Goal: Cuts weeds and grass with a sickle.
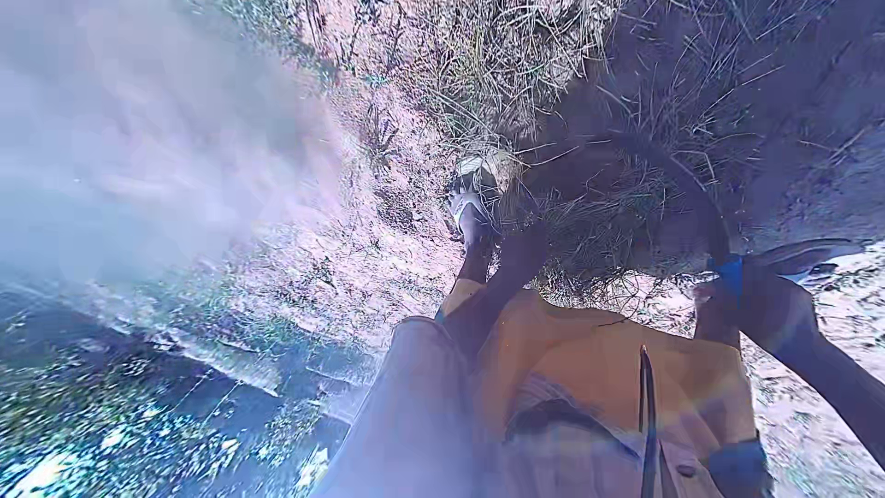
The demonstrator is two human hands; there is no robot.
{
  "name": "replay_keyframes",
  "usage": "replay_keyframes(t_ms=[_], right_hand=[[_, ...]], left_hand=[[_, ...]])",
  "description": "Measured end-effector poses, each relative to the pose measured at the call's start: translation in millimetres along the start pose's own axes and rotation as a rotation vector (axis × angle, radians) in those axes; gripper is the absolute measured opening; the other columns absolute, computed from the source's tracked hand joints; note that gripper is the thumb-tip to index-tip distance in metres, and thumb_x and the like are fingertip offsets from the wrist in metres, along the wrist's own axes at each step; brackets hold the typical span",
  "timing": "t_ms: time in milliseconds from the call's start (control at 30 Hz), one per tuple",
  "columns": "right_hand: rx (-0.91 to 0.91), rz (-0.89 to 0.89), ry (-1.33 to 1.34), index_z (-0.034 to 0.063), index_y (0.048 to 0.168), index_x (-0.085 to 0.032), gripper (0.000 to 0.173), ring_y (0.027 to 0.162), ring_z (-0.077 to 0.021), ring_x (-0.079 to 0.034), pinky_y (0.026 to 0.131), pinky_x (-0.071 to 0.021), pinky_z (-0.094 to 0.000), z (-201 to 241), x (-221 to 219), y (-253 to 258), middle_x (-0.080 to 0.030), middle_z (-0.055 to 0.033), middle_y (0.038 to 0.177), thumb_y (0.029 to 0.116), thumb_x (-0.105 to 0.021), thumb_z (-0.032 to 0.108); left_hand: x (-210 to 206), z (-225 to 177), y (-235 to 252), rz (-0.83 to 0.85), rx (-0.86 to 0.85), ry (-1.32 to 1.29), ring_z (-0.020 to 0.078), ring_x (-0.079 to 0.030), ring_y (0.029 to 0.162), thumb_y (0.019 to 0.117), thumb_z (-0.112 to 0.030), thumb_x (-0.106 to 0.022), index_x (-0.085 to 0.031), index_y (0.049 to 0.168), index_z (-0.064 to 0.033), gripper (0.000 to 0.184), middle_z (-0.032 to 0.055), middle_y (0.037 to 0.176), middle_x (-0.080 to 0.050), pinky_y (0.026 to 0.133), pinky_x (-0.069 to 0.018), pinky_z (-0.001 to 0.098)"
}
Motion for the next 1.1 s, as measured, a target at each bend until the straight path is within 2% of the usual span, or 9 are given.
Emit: replay_keyframes(t_ms=[100,233,300,433,567,633,733,867,1100], right_hand=[[0.099,-0.147,0.090,-0.0141,0.122,-0.055,0.040,0.088,-0.0618,-0.064,0.073,-0.0443,-0.0746,40.2,25.9,27.4,-0.064,-0.0394,0.091,0.0986,-0.063,0.017],[0.072,-0.176,0.206,-0.0114,0.126,-0.051,0.042,0.086,-0.0611,-0.063,0.070,-0.0453,-0.0747,74.8,36.2,55.3,-0.063,-0.0384,0.092,0.0985,-0.068,0.017],[0.052,-0.226,0.312,-0.0136,0.127,-0.051,0.045,0.087,-0.0591,-0.063,0.073,-0.0453,-0.0735,85.8,38.7,57.9,-0.062,-0.0391,0.095,0.0977,-0.068,0.015],[-0.022,-0.276,0.447,-0.0128,0.132,-0.049,0.047,0.084,-0.0510,-0.063,0.072,-0.0461,-0.0691,87.3,36.2,57.8,-0.062,-0.0358,0.096,0.0969,-0.065,0.015],[-0.074,-0.274,0.397,-0.0112,0.132,-0.049,0.047,0.087,-0.0519,-0.064,0.075,-0.0467,-0.0705,83.8,43.4,72.6,-0.062,-0.0355,0.099,0.0990,-0.064,0.019],[-0.030,-0.276,0.336,-0.0104,0.134,-0.050,0.047,0.092,-0.0566,-0.064,0.076,-0.0453,-0.0737,101.0,48.5,86.8,-0.063,-0.0381,0.102,0.1003,-0.063,0.020],[0.118,-0.275,0.277,-0.0105,0.134,-0.051,0.047,0.095,-0.0570,-0.064,0.078,-0.0473,-0.0719,152.4,63.7,110.6,-0.064,-0.0379,0.104,0.1009,-0.063,0.020],[0.195,-0.138,0.147,-0.0063,0.144,-0.044,0.051,0.107,-0.0557,-0.063,0.085,-0.0470,-0.0710,219.0,68.1,142.5,-0.063,-0.0359,0.117,0.1050,-0.057,0.024],[-0.148,0.051,-0.174,-0.0082,0.139,-0.046,0.048,0.107,-0.0603,-0.062,0.086,-0.0453,-0.0726,33.1,-6.2,96.0,-0.063,-0.0403,0.112,0.1060,-0.057,0.025]], left_hand=[[11.7,-24.9,1.1,0.103,-0.078,0.078,0.0491,-0.046,0.138,0.1052,-0.029,-0.056,-0.056,0.142,0.0006,0.047,0.0257,0.154,-0.045,0.102,-0.0429,0.0695],[114.0,-49.3,-16.6,-0.162,-0.140,0.097,0.0452,-0.063,0.118,0.1043,-0.042,-0.057,-0.068,0.116,0.0039,0.049,0.0267,0.123,-0.066,0.094,-0.0475,0.0664],[160.0,-72.7,7.9,-0.369,-0.293,0.178,0.0441,-0.057,0.129,0.1047,-0.041,-0.056,-0.062,0.136,-0.0021,0.050,0.0226,0.139,-0.060,0.100,-0.0457,0.0651],[211.8,-80.8,91.7,-0.415,-0.300,0.159,0.0524,-0.016,0.154,0.1018,-0.020,-0.062,-0.026,0.164,-0.0111,0.072,0.0251,0.168,-0.021,0.114,-0.0156,0.0791],[246.1,-24.8,121.7,-0.471,0.025,0.009,0.0565,-0.021,0.150,0.0889,-0.038,-0.076,-0.008,0.164,-0.0012,0.107,0.0371,0.165,-0.014,0.115,-0.0288,0.0694],[241.7,4.9,108.6,-0.469,0.045,-0.126,0.0530,-0.023,0.151,0.0950,-0.032,-0.069,-0.014,0.163,0.0033,0.094,0.0352,0.166,-0.011,0.117,-0.0278,0.0648],[227.7,42.9,101.6,-0.438,0.041,-0.194,0.0493,-0.043,0.142,0.1047,-0.019,-0.053,-0.047,0.147,0.0062,0.049,0.0342,0.151,-0.045,0.112,-0.0364,0.0657],[212.6,79.0,117.6,-0.495,0.035,-0.263,0.0465,-0.054,0.134,0.1043,-0.018,-0.052,-0.052,0.143,0.0035,0.044,0.0296,0.142,-0.056,0.106,-0.0422,0.0680],[153.4,78.3,91.4,-0.385,-0.039,-0.286,0.0483,-0.051,0.136,0.1063,-0.019,-0.051,-0.043,0.152,-0.0015,0.050,0.0308,0.146,-0.051,0.109,-0.0397,0.0674]])
Point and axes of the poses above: each hand's wrist, its own y-axis towards the middle knuckle, its own x-axis out of the back of the hand, z = x × y, the point moved 10 cm from there along y, towards the middle knuckle
